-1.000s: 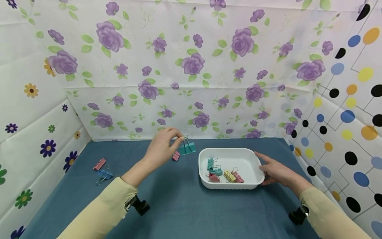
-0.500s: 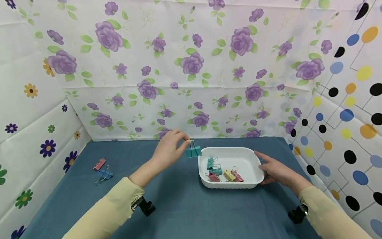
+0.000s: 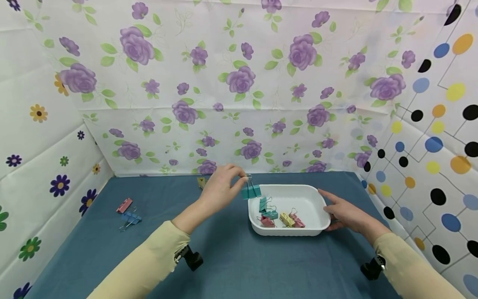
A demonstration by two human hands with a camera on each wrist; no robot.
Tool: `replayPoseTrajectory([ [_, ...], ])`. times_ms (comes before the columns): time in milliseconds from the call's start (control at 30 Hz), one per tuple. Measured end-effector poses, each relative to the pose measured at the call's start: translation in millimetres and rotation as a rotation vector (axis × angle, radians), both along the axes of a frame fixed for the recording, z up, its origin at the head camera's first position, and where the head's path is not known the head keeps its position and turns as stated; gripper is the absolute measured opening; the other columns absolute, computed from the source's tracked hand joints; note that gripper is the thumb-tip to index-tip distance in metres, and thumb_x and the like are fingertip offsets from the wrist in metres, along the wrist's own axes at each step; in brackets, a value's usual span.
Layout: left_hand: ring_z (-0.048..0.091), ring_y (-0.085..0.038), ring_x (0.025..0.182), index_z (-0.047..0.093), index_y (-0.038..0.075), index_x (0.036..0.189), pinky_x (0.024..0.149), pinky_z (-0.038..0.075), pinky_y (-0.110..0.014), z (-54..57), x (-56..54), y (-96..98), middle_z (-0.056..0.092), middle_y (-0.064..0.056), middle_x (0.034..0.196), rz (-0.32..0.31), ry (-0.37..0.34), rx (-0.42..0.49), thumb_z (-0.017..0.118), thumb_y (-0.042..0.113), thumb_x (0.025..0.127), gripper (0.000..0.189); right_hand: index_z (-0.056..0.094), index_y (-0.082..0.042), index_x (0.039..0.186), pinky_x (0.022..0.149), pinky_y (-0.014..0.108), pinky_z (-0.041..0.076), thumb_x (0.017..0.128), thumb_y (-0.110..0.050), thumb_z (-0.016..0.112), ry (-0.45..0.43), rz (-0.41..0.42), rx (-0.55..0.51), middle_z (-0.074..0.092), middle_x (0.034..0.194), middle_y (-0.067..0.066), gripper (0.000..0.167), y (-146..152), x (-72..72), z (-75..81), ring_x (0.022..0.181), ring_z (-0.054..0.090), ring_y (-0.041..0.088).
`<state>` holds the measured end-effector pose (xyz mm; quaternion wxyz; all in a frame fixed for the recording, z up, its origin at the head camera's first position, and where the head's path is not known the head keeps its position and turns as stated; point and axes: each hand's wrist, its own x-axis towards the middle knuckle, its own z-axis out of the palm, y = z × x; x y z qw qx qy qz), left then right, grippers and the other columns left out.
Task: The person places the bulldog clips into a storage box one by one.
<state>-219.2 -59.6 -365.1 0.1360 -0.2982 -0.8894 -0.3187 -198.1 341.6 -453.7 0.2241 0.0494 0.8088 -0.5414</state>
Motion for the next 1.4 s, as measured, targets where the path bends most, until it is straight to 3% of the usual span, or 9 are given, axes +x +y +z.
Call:
replayPoseTrajectory([
  [400, 0.060, -0.025, 0.110, 0.073, 0.015, 0.106, 0.090, 0.050, -0.045, -3.7, -1.2, 21.5, 0.066, -0.002, 0.114, -0.019, -0.031, -0.010, 0.064, 0.026, 0.104, 0.014, 0.005, -0.020, 0.167, 0.073, 0.049, 0.061, 0.108, -0.011, 0.043, 0.007, 0.001, -0.006, 0.049, 0.118, 0.030, 0.071, -1, 0.1, 0.0, 0.087, 0.065, 0.034],
  [967, 0.060, -0.024, 0.111, 0.072, 0.017, 0.105, 0.098, 0.048, -0.044, -7.3, -5.5, 45.6, 0.066, -0.001, 0.116, -0.056, -0.064, -0.041, 0.062, 0.028, 0.105, 0.015, 0.004, -0.020, 0.167, 0.072, 0.048, 0.061, 0.108, -0.010, 0.043, -0.005, -0.009, 0.002, 0.047, 0.120, 0.031, 0.071, -1, 0.3, 0.3, 0.087, 0.064, 0.034],
  [1400, 0.060, -0.022, 0.108, 0.072, 0.018, 0.109, 0.087, 0.049, -0.041, -12.8, -5.1, 57.4, 0.063, -0.001, 0.121, -0.039, -0.108, -0.065, 0.060, 0.031, 0.106, 0.019, 0.004, -0.020, 0.167, 0.074, 0.050, 0.060, 0.108, -0.010, 0.043, -0.004, -0.007, -0.003, 0.047, 0.124, 0.032, 0.071, -1, 0.9, 1.0, 0.090, 0.064, 0.035],
])
